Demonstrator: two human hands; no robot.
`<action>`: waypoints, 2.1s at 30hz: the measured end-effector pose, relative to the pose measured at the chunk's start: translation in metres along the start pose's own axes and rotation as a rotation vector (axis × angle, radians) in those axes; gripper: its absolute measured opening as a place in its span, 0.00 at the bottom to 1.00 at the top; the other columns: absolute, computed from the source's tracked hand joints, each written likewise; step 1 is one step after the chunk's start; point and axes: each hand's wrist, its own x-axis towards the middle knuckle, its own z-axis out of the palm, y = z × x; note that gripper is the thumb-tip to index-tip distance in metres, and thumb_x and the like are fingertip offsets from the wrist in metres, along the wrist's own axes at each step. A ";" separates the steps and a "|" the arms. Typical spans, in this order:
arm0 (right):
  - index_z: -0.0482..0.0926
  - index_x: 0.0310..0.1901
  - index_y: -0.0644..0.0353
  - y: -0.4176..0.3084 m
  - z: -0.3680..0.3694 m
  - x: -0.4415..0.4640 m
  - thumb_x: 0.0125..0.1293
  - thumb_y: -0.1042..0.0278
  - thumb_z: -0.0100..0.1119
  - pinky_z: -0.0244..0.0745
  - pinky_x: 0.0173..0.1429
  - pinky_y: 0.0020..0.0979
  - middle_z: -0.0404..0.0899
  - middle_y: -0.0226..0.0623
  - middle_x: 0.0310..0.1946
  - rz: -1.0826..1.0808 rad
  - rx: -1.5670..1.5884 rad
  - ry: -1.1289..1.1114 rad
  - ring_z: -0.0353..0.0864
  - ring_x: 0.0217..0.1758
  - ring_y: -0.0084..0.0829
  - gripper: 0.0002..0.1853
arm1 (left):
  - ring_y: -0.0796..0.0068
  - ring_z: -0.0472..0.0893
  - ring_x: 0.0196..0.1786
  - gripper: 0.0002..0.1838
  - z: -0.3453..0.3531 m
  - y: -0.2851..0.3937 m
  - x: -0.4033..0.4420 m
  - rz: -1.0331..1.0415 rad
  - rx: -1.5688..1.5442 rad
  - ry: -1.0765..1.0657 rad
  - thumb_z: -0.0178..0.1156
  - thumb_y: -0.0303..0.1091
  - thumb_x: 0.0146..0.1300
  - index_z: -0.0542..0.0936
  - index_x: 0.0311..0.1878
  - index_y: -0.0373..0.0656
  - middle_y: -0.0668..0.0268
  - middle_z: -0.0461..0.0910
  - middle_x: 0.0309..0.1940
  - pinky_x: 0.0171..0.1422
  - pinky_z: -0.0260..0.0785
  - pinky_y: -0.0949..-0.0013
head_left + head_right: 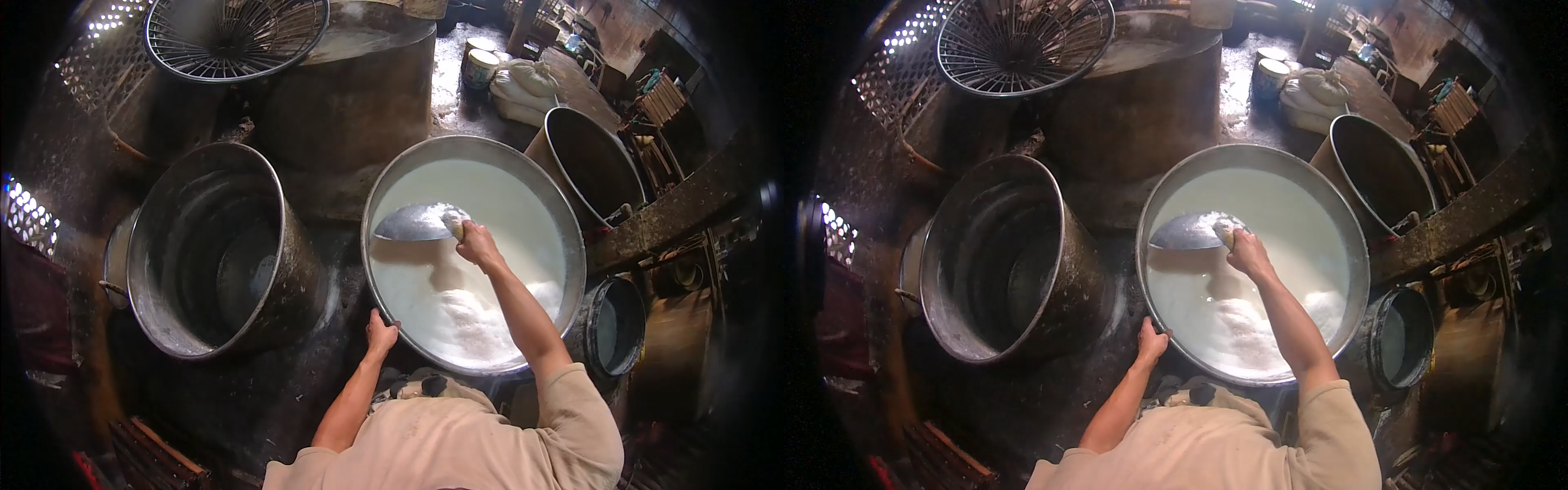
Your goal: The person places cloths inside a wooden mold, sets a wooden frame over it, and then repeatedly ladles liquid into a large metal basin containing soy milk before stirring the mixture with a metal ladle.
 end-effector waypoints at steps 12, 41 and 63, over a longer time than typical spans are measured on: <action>0.76 0.31 0.69 0.094 0.060 -0.068 0.46 0.77 0.56 0.76 0.25 0.37 0.78 0.48 0.22 0.103 -0.015 -0.177 0.80 0.21 0.40 0.08 | 0.45 0.76 0.49 0.26 0.002 0.000 -0.001 0.041 0.038 0.066 0.67 0.34 0.45 0.68 0.47 0.38 0.47 0.77 0.43 0.55 0.67 0.54; 0.75 0.43 0.66 0.300 -0.111 -0.154 0.44 0.75 0.53 0.74 0.43 0.45 0.78 0.58 0.32 0.249 0.070 0.356 0.79 0.37 0.54 0.20 | 0.51 0.75 0.55 0.26 0.040 0.000 -0.016 -0.078 0.116 0.352 0.60 0.29 0.54 0.69 0.58 0.36 0.47 0.75 0.51 0.59 0.65 0.59; 0.74 0.39 0.68 0.159 0.073 -0.197 0.44 0.74 0.59 0.75 0.18 0.32 0.77 0.42 0.21 0.442 0.556 -0.143 0.76 0.16 0.30 0.17 | 0.54 0.75 0.55 0.30 0.021 0.003 -0.008 -0.077 -0.037 0.165 0.63 0.29 0.50 0.68 0.57 0.32 0.47 0.75 0.51 0.58 0.67 0.63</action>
